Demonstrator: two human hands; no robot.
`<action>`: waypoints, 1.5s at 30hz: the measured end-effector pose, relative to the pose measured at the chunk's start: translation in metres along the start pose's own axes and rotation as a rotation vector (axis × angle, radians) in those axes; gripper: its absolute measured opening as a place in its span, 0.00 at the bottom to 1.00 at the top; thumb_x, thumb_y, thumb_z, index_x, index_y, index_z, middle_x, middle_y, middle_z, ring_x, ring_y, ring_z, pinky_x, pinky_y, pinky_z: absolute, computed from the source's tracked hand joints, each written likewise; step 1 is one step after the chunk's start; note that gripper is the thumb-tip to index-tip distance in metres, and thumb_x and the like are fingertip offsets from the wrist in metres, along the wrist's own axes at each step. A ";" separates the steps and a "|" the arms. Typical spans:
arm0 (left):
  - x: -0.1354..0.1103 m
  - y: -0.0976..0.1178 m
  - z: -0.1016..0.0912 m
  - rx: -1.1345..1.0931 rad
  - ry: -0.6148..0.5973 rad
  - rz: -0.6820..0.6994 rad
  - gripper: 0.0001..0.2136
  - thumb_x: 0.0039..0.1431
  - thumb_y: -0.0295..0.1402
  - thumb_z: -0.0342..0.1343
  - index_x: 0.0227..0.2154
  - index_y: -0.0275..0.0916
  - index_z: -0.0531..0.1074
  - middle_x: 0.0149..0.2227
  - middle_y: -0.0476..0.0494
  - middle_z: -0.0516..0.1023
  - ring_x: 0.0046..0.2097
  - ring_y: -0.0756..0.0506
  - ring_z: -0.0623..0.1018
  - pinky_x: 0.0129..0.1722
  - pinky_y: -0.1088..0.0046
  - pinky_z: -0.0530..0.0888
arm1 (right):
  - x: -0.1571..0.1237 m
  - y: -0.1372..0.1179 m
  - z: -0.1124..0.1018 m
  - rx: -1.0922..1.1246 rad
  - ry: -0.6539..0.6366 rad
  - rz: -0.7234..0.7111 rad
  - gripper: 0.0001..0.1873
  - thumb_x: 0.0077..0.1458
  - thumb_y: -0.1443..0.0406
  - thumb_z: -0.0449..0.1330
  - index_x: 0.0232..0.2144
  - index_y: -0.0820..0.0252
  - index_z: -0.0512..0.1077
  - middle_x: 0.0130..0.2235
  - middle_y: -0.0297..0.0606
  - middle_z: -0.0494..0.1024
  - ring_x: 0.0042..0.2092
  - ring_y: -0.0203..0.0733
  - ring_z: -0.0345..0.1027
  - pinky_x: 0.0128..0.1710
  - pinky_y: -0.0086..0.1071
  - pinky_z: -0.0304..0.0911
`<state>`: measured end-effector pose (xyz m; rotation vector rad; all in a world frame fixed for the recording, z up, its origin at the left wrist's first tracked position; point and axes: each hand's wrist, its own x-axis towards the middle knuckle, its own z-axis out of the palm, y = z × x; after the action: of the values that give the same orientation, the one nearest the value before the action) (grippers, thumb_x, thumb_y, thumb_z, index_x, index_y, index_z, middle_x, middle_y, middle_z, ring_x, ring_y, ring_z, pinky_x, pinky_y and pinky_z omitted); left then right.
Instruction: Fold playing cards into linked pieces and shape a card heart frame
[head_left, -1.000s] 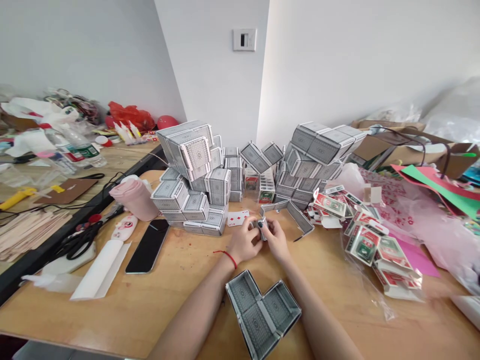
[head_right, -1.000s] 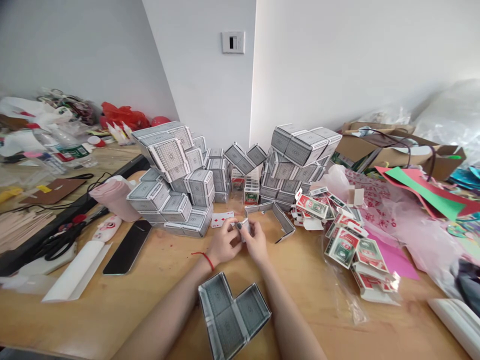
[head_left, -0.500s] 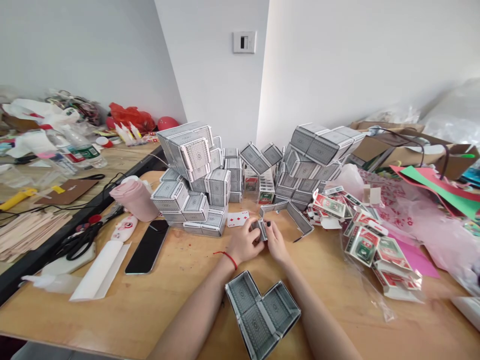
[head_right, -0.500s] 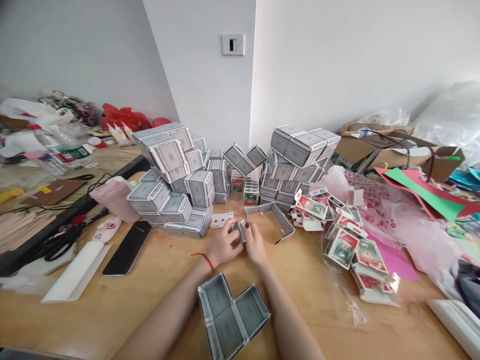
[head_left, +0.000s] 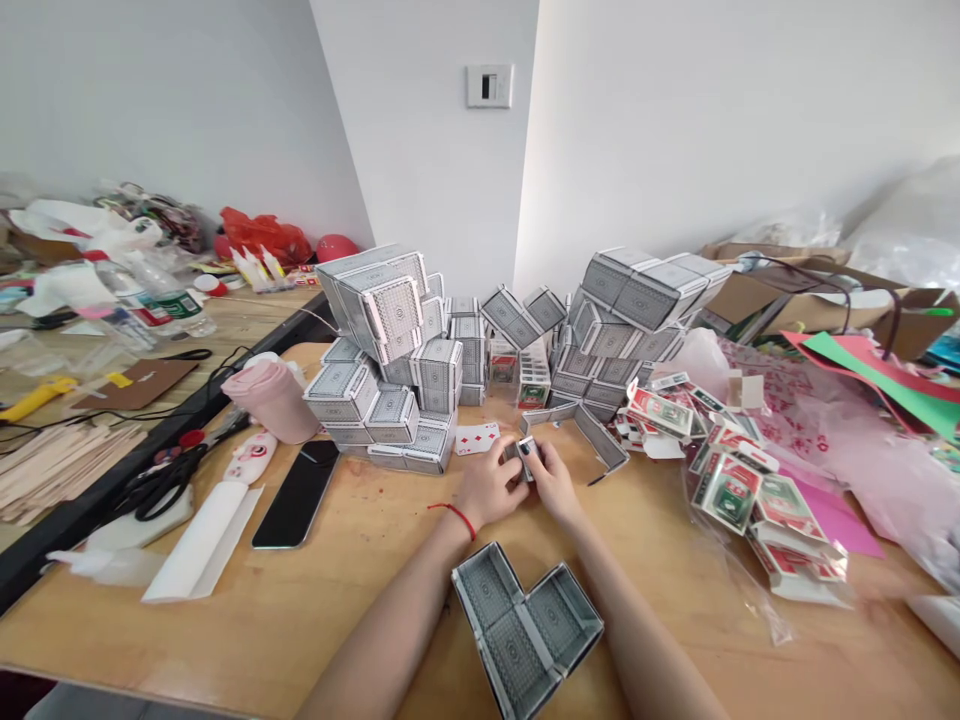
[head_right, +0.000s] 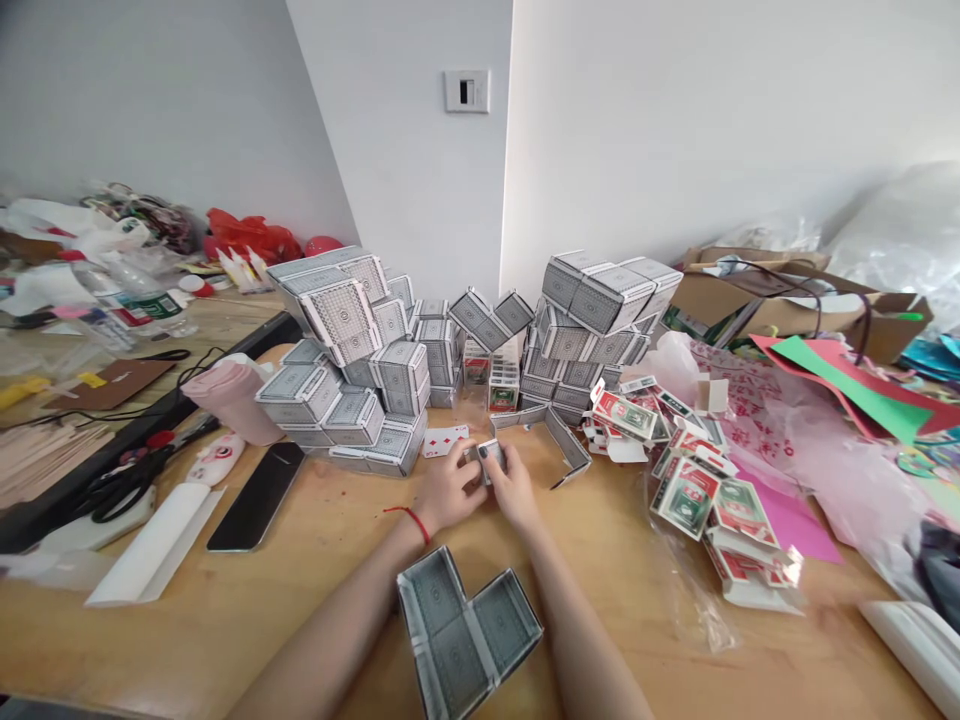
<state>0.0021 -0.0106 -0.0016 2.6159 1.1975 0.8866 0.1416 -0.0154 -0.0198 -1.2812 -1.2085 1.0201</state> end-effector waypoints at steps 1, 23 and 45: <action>0.000 0.000 0.000 0.006 -0.003 0.002 0.06 0.48 0.32 0.53 0.30 0.38 0.70 0.51 0.41 0.62 0.38 0.46 0.72 0.36 0.69 0.71 | 0.001 0.001 0.000 -0.006 0.000 0.001 0.21 0.47 0.51 0.56 0.38 0.59 0.68 0.35 0.37 0.74 0.36 0.42 0.66 0.36 0.33 0.61; -0.001 0.000 0.001 -0.113 -0.016 0.010 0.06 0.50 0.32 0.52 0.30 0.37 0.68 0.50 0.38 0.62 0.38 0.47 0.73 0.38 0.68 0.71 | -0.001 -0.003 0.003 0.197 0.034 0.056 0.21 0.42 0.53 0.61 0.36 0.58 0.62 0.27 0.33 0.71 0.27 0.38 0.66 0.27 0.30 0.63; 0.011 -0.012 -0.003 -1.254 -0.178 -0.719 0.18 0.55 0.44 0.47 0.45 0.40 0.58 0.25 0.51 0.72 0.22 0.48 0.75 0.20 0.72 0.72 | -0.006 -0.011 -0.001 0.158 0.041 -0.055 0.39 0.34 0.60 0.66 0.49 0.55 0.56 0.39 0.39 0.75 0.36 0.45 0.70 0.34 0.36 0.65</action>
<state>-0.0019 0.0055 0.0013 1.1319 0.9171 0.7985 0.1404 -0.0219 -0.0095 -1.1348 -1.1042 1.0233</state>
